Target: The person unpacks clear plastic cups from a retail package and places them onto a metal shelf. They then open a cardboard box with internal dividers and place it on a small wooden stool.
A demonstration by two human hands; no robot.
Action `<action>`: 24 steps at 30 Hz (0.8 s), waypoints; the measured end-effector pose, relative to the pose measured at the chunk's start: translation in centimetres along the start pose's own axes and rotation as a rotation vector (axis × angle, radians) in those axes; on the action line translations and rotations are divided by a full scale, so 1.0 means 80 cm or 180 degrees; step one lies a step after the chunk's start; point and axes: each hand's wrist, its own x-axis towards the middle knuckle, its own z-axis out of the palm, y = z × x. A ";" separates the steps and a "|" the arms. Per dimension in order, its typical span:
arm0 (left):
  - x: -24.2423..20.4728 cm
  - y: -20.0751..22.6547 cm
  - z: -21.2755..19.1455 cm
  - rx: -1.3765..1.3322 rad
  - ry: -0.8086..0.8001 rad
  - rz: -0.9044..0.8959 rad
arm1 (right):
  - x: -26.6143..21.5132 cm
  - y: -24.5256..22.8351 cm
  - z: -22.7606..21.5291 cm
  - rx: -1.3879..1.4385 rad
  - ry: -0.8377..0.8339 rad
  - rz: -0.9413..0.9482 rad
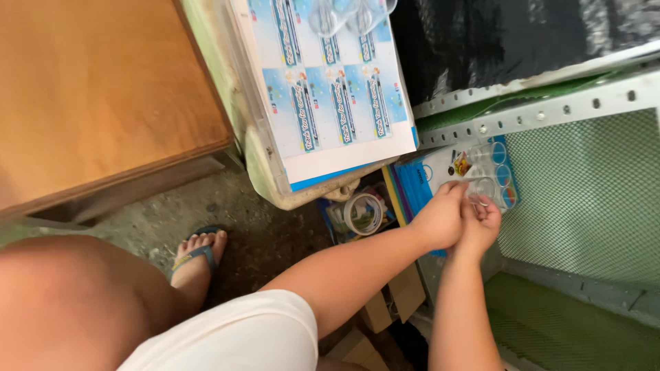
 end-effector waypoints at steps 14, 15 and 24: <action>-0.064 0.112 -0.153 0.0418 0.1285 0.0607 | -0.064 -0.097 0.128 0.0865 -0.0768 -0.0665; -0.062 0.115 -0.169 0.0464 0.1505 0.0644 | -0.064 -0.100 0.152 0.0967 -0.0948 -0.0736; -0.020 0.101 -0.308 0.0357 0.2043 -0.0180 | -0.164 -0.175 0.340 0.1577 -0.1428 0.0094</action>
